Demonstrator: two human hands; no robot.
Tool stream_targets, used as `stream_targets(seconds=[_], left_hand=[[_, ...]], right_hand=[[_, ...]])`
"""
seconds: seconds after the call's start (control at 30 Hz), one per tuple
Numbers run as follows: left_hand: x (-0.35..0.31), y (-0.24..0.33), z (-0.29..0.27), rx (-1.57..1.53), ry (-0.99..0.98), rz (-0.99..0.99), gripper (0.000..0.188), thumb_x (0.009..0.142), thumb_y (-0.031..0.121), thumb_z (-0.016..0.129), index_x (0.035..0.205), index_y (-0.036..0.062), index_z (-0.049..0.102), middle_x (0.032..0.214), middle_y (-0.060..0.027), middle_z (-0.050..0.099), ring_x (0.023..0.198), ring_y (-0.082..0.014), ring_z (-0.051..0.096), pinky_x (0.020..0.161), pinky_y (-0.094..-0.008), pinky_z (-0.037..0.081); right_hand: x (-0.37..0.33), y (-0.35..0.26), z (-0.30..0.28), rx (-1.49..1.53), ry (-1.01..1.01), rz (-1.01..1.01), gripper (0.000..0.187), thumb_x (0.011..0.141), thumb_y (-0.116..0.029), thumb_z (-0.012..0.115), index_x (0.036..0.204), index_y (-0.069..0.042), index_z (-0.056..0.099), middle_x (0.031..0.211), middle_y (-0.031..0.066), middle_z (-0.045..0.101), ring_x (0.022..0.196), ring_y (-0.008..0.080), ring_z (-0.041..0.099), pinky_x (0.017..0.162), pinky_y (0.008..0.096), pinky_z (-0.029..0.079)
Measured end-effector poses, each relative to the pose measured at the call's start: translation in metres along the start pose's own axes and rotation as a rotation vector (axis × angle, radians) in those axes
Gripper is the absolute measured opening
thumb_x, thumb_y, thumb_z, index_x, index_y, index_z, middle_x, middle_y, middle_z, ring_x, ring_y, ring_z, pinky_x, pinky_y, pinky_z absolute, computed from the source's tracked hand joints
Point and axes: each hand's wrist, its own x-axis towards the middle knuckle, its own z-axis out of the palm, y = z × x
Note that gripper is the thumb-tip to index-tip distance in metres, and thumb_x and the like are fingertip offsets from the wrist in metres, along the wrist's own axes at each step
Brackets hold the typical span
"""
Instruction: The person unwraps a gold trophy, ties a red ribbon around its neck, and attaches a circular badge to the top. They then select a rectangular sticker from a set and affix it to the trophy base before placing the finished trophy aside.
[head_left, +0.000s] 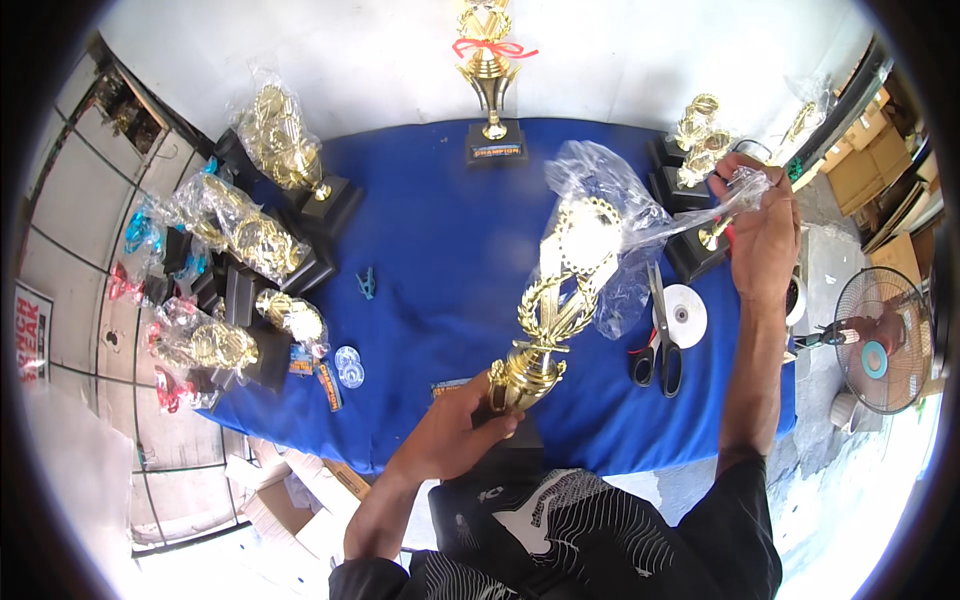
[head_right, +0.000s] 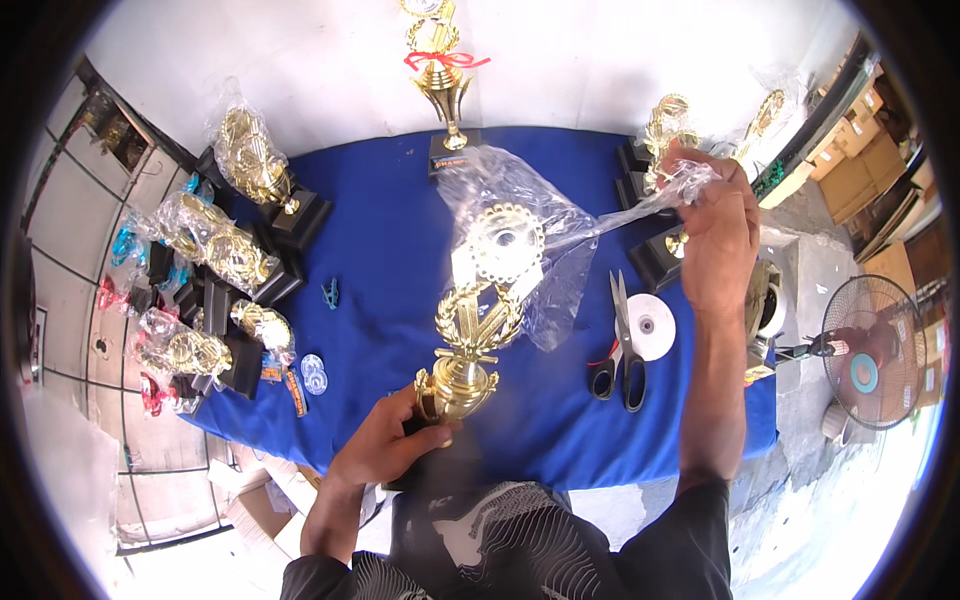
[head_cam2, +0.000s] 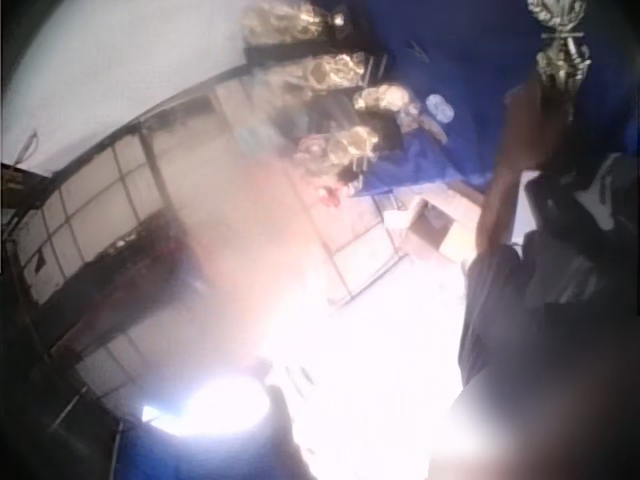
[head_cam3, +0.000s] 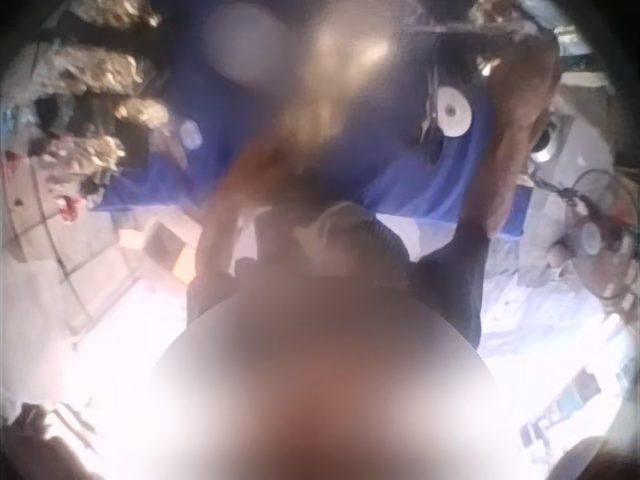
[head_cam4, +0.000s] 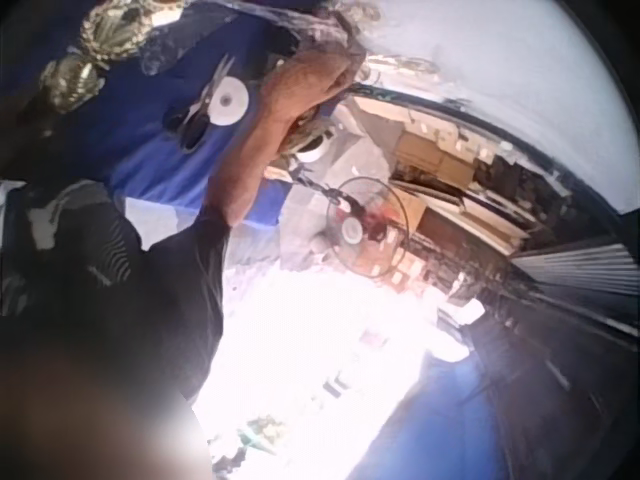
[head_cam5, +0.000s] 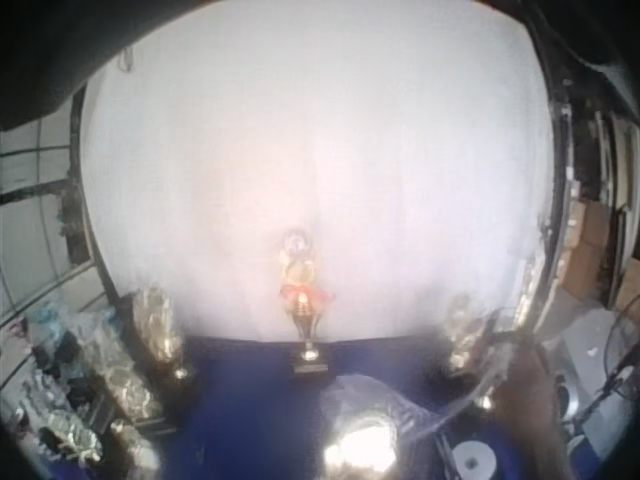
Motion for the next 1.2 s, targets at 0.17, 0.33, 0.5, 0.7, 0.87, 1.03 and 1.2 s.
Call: stream_targets(seconds=[0.17, 0.33, 0.5, 0.7, 0.87, 1.03, 1.2], left_hand=[[0.007, -0.018, 0.015, -0.291, -0.122, -0.049, 0.031, 0.096, 0.012, 0.070, 0.125, 0.0051, 0.063, 0.093, -0.0034, 0.072, 0.083, -0.0070, 0.063, 0.075, -0.0298, 0.050], [0.006, -0.010, 0.017, 0.077, -0.102, 0.070, 0.042, 0.092, 0.016, 0.077, 0.130, 0.0066, 0.062, 0.083, 0.0006, 0.070, 0.073, -0.0084, 0.062, 0.067, -0.0303, 0.049], [0.012, -0.015, 0.027, -0.143, -0.056, 0.045, 0.043, 0.091, 0.018, 0.081, 0.126, 0.0036, 0.062, 0.088, 0.0017, 0.069, 0.074, -0.0082, 0.059, 0.067, -0.0285, 0.048], [0.050, -0.042, 0.054, -0.456, 0.067, -0.062, 0.033, 0.096, 0.027, 0.075, 0.115, 0.0034, 0.062, 0.095, -0.0008, 0.065, 0.088, -0.0108, 0.062, 0.077, -0.0320, 0.052], [0.081, -0.069, 0.075, -0.036, 0.312, -0.263, 0.043, 0.089, 0.035, 0.074, 0.107, -0.0027, 0.062, 0.092, -0.0127, 0.071, 0.088, -0.0283, 0.070, 0.084, -0.0408, 0.055], [0.061, -0.036, 0.088, 0.344, 0.726, -0.193, 0.077, 0.094, 0.033, 0.067, 0.151, -0.0056, 0.033, 0.141, -0.0262, 0.047, 0.125, -0.0407, 0.057, 0.098, -0.0467, 0.054], [0.027, -0.012, 0.094, -0.065, 0.518, 0.644, 0.065, 0.097, 0.022, 0.066, 0.152, -0.0012, 0.039, 0.139, -0.0235, 0.046, 0.122, -0.0397, 0.057, 0.096, -0.0474, 0.054]], right_hand=[[-0.001, 0.001, 0.001, 1.062, -0.510, 0.475, 0.032, 0.106, -0.022, 0.044, 0.110, 0.004, 0.061, 0.090, 0.0057, 0.060, 0.077, 0.0184, 0.054, 0.069, 0.0302, 0.051], [-0.006, -0.006, 0.001, 0.644, -0.559, 0.534, 0.059, 0.106, -0.060, 0.043, 0.125, -0.008, 0.061, 0.083, 0.0021, 0.053, 0.045, 0.0041, 0.027, 0.037, 0.0198, 0.020], [-0.011, 0.018, -0.045, -0.372, -1.469, 0.494, 0.031, 0.094, -0.018, 0.077, 0.118, -0.001, 0.066, 0.087, 0.0014, 0.063, 0.071, 0.0037, 0.054, 0.058, 0.0231, 0.040], [0.007, 0.053, -0.150, -1.558, -0.201, -0.677, 0.050, 0.092, -0.001, 0.061, 0.142, 0.000, 0.057, 0.137, 0.0172, 0.065, 0.129, 0.0276, 0.060, 0.113, 0.0416, 0.042], [-0.021, 0.075, -0.157, -0.992, -0.409, -0.214, 0.049, 0.103, -0.010, 0.050, 0.151, -0.011, 0.050, 0.146, 0.0199, 0.057, 0.137, 0.0317, 0.052, 0.115, 0.0434, 0.039], [-0.107, 0.075, -0.058, -0.666, -0.769, -0.073, 0.045, 0.102, -0.016, 0.055, 0.145, -0.006, 0.054, 0.137, 0.0196, 0.061, 0.129, 0.0315, 0.057, 0.109, 0.0427, 0.044], [-0.176, 0.035, 0.026, -0.440, -1.088, -0.047, 0.044, 0.101, -0.022, 0.060, 0.139, -0.001, 0.057, 0.129, 0.0194, 0.065, 0.120, 0.0314, 0.062, 0.104, 0.0419, 0.049]])
